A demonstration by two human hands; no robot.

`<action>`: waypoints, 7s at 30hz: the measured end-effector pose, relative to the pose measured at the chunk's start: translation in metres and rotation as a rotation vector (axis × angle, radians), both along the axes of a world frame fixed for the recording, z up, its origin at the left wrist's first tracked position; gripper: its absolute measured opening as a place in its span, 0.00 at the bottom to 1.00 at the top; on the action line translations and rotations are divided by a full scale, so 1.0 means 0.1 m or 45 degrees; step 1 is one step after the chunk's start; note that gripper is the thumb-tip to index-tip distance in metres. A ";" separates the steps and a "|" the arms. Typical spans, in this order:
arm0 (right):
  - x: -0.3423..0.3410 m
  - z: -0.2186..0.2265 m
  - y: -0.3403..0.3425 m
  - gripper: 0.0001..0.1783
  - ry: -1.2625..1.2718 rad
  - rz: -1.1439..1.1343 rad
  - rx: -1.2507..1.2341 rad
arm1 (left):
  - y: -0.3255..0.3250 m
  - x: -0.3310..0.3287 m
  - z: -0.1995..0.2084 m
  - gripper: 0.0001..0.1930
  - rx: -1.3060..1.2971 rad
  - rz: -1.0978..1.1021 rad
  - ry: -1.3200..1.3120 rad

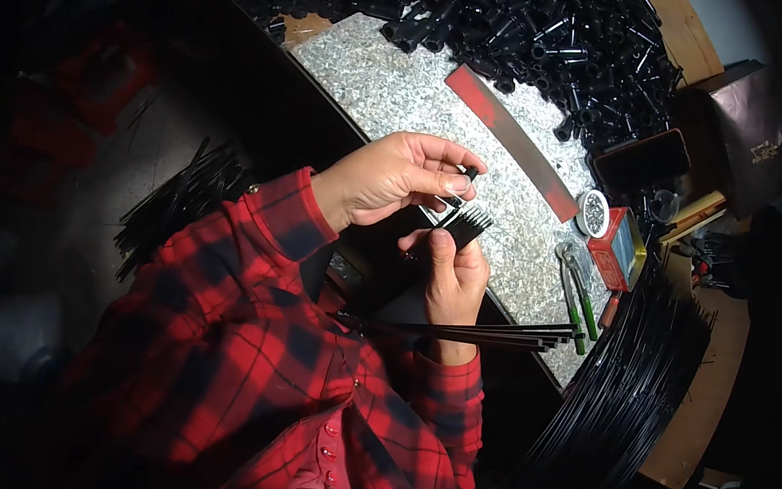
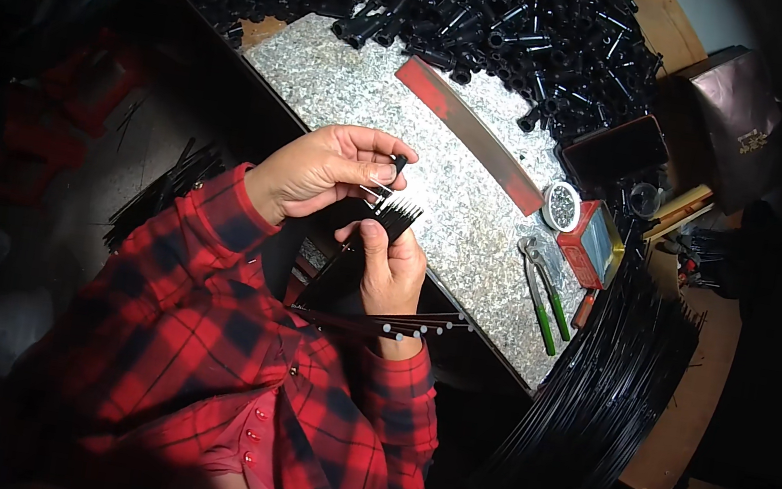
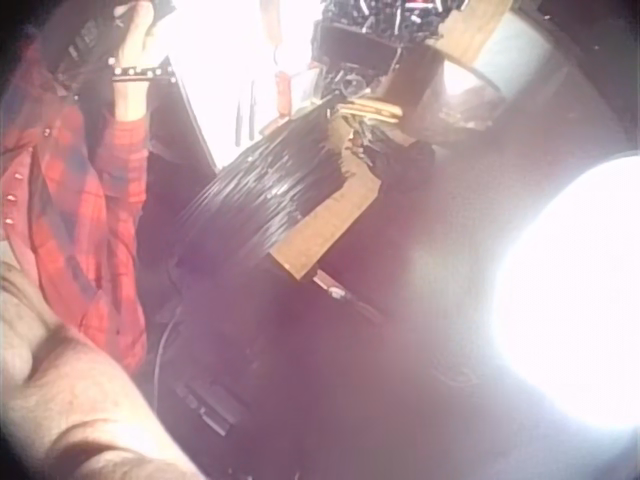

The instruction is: Assembling and preparing wire bundles at a factory workbench using pliers and a built-in ruler.

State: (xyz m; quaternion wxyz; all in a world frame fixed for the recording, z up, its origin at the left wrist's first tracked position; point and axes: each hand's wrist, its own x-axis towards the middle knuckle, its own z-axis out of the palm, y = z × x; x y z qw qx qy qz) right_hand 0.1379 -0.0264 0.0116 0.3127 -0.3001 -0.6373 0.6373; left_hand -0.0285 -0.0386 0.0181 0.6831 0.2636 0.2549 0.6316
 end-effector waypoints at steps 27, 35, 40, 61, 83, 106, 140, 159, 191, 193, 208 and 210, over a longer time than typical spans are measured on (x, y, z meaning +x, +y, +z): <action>0.02 0.03 -0.06 0.12 0.027 -0.012 0.036 | -0.17 -0.08 -0.07 0.12 0.111 -0.128 -0.047; 0.03 0.06 -0.08 0.11 -0.068 -0.028 0.108 | -0.26 -0.03 0.11 0.13 0.225 0.060 0.594; -0.01 0.10 -0.10 0.09 -0.084 -0.101 0.289 | -0.24 0.01 0.08 0.14 0.243 0.187 0.690; 0.11 0.02 0.02 0.10 0.138 0.101 -0.076 | -0.30 0.03 0.24 0.15 0.148 -0.055 0.636; 0.11 -0.10 0.12 0.08 0.137 0.214 -0.236 | -0.29 0.15 -0.19 0.19 -0.009 0.005 0.118; 0.14 0.09 0.04 0.17 -0.023 0.020 0.310 | -0.32 0.49 -0.04 0.22 -0.087 0.221 0.119; -0.16 0.05 2.64 0.11 -1.327 -0.450 1.336 | -0.18 0.42 -0.12 0.23 0.109 -0.215 -0.213; 0.00 1.14 0.55 0.20 -0.236 0.127 0.115 | -0.27 0.55 -0.05 0.19 0.175 -0.013 0.123; -0.05 1.03 0.50 0.18 -0.328 0.029 0.246 | -0.32 0.60 -0.04 0.19 0.206 0.161 0.217; -0.04 1.00 0.48 0.18 -0.305 0.018 0.238 | -0.31 0.61 -0.06 0.19 0.197 0.172 0.181; 0.09 0.96 0.44 0.14 -0.511 0.329 0.404 | -0.33 0.55 -0.04 0.18 0.207 0.119 0.103; 0.11 0.96 0.46 0.13 -0.490 0.359 0.296 | -0.33 0.55 -0.01 0.18 0.200 0.093 0.131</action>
